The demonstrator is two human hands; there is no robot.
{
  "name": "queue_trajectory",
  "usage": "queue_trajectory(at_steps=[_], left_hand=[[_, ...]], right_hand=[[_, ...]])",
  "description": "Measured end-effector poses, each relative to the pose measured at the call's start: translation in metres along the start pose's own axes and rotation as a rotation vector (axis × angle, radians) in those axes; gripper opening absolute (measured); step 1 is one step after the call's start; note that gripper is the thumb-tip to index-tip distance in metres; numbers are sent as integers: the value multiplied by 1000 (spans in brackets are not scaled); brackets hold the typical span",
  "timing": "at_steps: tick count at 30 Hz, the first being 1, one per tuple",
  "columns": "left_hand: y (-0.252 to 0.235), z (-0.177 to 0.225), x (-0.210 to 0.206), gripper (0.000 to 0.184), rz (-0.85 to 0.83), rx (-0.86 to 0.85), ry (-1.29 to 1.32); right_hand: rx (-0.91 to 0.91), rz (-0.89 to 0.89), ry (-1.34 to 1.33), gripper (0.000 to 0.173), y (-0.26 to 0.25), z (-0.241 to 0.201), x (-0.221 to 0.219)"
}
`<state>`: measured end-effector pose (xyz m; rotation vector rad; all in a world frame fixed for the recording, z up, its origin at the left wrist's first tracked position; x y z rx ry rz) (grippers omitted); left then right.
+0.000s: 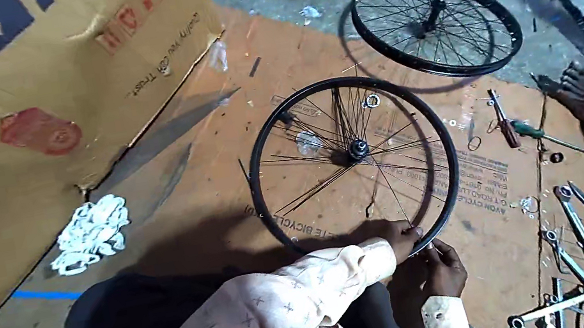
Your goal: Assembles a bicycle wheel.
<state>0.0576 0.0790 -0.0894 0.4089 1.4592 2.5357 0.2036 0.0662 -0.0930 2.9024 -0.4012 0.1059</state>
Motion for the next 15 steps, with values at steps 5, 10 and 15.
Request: queue_trajectory(at_steps=[5, 10, 15], left_hand=[[-1, 7, -5, 51, -32, 8, 45], [12, 15, 2, 53, -30, -4, -36], [4, 15, 3, 56, 12, -15, -155]], right_hand=[[21, -32, 27, 12, 11, -3, -2], [22, -49, 21, 11, 19, 0, -4], [5, -25, -24, 9, 17, -2, -7]])
Point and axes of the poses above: each hand's wrist, its own y-axis away from the middle knuckle, its own x-axis out of the back of the hand, z = x × y, the point moved 4 cm from there along -y, towards the middle knuckle, and after that the axes turned 14 degrees about x, right-handed, at the moved point
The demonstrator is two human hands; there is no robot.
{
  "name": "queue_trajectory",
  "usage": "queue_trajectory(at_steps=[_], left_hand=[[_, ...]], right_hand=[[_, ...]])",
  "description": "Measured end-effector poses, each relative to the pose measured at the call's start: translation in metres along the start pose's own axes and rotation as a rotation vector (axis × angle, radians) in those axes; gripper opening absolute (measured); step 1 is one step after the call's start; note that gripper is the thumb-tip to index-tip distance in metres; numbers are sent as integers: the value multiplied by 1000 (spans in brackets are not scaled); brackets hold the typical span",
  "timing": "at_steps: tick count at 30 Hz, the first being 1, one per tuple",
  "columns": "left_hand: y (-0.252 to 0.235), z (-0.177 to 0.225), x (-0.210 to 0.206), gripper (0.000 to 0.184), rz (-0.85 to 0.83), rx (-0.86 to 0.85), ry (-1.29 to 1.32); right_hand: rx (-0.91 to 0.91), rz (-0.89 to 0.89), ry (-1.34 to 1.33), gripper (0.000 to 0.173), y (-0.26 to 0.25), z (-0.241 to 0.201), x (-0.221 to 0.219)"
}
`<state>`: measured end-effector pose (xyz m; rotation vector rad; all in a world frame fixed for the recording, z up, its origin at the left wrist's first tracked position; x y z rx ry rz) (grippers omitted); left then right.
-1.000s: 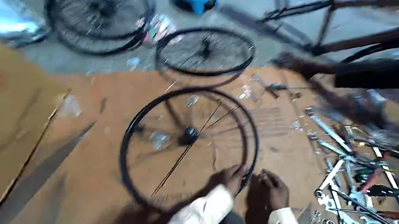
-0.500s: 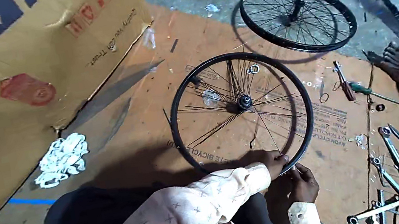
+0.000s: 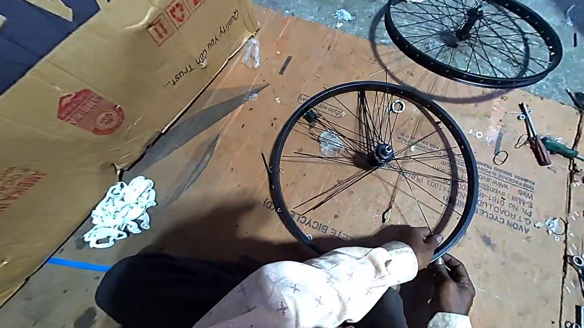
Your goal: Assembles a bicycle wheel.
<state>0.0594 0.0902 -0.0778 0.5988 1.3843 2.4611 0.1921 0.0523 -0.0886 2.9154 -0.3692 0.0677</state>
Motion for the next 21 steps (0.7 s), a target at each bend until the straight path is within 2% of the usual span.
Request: queue_trajectory(at_steps=[6, 21], left_hand=[[-12, 3, -3, 59, 76, -77, -176], [-18, 2, -10, 53, 83, -155, -23]], right_hand=[[26, 65, -13, 8, -18, -4, -3], [38, 24, -36, 7, -16, -10, -7]])
Point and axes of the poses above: each hand's wrist, its own y-axis away from the middle knuckle, its own x-axis out of the back of the hand, z = x × y, the point moved 4 cm from there along -y, towards the middle knuckle, and after that the axes turned 14 degrees about x, right-handed, at the moved point
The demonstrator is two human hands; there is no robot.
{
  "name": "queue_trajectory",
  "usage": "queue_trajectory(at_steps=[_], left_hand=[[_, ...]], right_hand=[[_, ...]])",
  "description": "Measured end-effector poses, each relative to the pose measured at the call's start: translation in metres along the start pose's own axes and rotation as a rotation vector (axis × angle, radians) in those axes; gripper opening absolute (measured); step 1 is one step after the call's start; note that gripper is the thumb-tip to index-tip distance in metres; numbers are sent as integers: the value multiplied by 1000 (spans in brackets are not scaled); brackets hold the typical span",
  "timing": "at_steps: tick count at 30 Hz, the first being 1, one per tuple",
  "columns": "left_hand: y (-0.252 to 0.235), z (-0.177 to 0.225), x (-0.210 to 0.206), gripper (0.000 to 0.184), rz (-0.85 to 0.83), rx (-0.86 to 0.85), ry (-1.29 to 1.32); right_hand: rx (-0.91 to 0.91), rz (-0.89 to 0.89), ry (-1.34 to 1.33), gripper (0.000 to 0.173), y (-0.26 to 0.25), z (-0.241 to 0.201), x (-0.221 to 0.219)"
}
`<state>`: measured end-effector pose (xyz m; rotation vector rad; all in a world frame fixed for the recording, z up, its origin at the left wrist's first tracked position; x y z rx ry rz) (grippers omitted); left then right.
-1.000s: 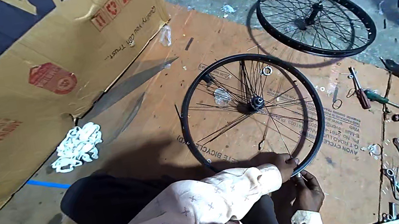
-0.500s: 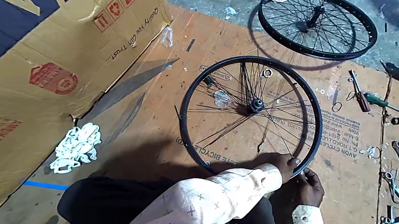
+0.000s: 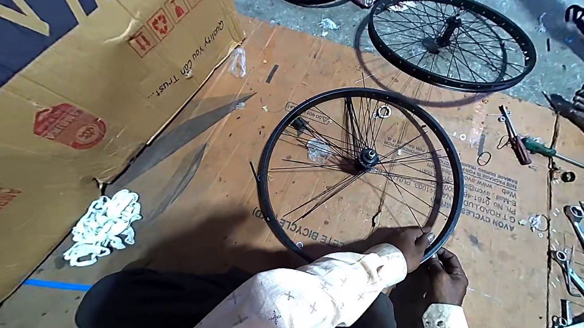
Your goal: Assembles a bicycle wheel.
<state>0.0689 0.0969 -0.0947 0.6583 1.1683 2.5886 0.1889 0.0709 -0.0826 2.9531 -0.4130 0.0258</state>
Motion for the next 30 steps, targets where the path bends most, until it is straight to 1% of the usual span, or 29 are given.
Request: queue_trajectory(at_steps=[5, 13, 21, 27, 30], left_hand=[[-2, 0, 0, 55, 4, -33, 7], [-1, 2, 0, 54, 4, -37, 11], [7, 5, 7, 54, -21, 21, -29], [7, 5, 8, 53, -28, 2, -22], [6, 3, 8, 54, -16, 28, -38]], right_hand=[[4, 1, 20, 8, 0, -1, 0], [2, 17, 17, 7, 1, 0, 1], [14, 34, -11, 7, 3, -1, -2], [26, 18, -38, 6, 0, 9, 3], [45, -13, -3, 9, 0, 9, 5]])
Point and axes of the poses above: each hand's wrist, its own y-axis away from the middle knuckle, its own x-axis out of the back of the hand, z = x × y, the point moved 4 cm from there along -y, towards the middle knuckle, and after that the axes turned 14 degrees about x, right-handed, at the moved point
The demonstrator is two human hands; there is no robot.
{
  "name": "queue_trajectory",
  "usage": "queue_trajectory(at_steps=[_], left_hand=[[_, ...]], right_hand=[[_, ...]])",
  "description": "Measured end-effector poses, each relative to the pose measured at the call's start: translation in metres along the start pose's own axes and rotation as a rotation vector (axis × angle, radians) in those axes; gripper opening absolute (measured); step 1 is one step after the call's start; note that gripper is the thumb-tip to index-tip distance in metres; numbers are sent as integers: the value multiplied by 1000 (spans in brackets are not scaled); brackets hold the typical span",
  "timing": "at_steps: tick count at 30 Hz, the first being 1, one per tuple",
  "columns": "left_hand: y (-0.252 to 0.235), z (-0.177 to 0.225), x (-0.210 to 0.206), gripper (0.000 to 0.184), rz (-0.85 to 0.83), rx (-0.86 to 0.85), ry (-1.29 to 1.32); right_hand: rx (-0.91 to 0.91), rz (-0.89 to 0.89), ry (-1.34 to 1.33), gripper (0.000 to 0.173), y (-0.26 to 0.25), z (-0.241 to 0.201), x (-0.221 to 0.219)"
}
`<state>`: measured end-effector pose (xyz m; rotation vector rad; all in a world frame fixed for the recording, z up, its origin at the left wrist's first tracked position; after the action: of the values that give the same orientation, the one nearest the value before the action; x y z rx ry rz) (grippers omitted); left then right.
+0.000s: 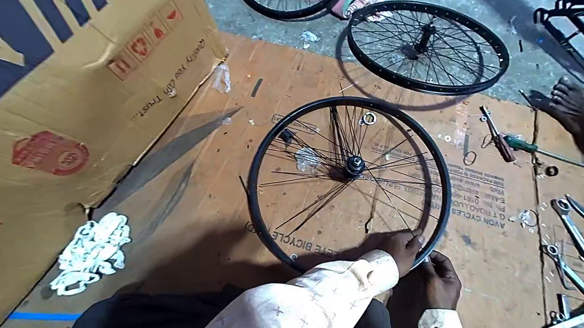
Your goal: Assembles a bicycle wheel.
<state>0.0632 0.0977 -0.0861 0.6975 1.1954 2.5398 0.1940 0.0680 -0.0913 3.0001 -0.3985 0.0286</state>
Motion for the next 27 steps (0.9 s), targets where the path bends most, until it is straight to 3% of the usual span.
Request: queue_trajectory(at_steps=[16, 22, 27], left_hand=[[8, 1, 10, 62, -20, 58, -72], [2, -2, 8, 56, -141, 125, 249], [7, 5, 8, 44, -177, 68, 415]], right_hand=[[121, -35, -9, 11, -2, -4, -2], [180, -40, 5, 10, -4, 2, 3], [255, -58, -63, 16, -8, 5, 5]])
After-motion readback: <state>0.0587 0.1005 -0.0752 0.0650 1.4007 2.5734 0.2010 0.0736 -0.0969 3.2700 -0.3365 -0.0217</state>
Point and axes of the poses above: each hand's wrist, its own y-axis away from the middle knuckle, its own x-axis out of the back of the hand, z = x × y, the point moved 4 cm from there along -y, towards the middle knuckle, and after that the axes turned 14 degrees about x, right-handed, at the moved point
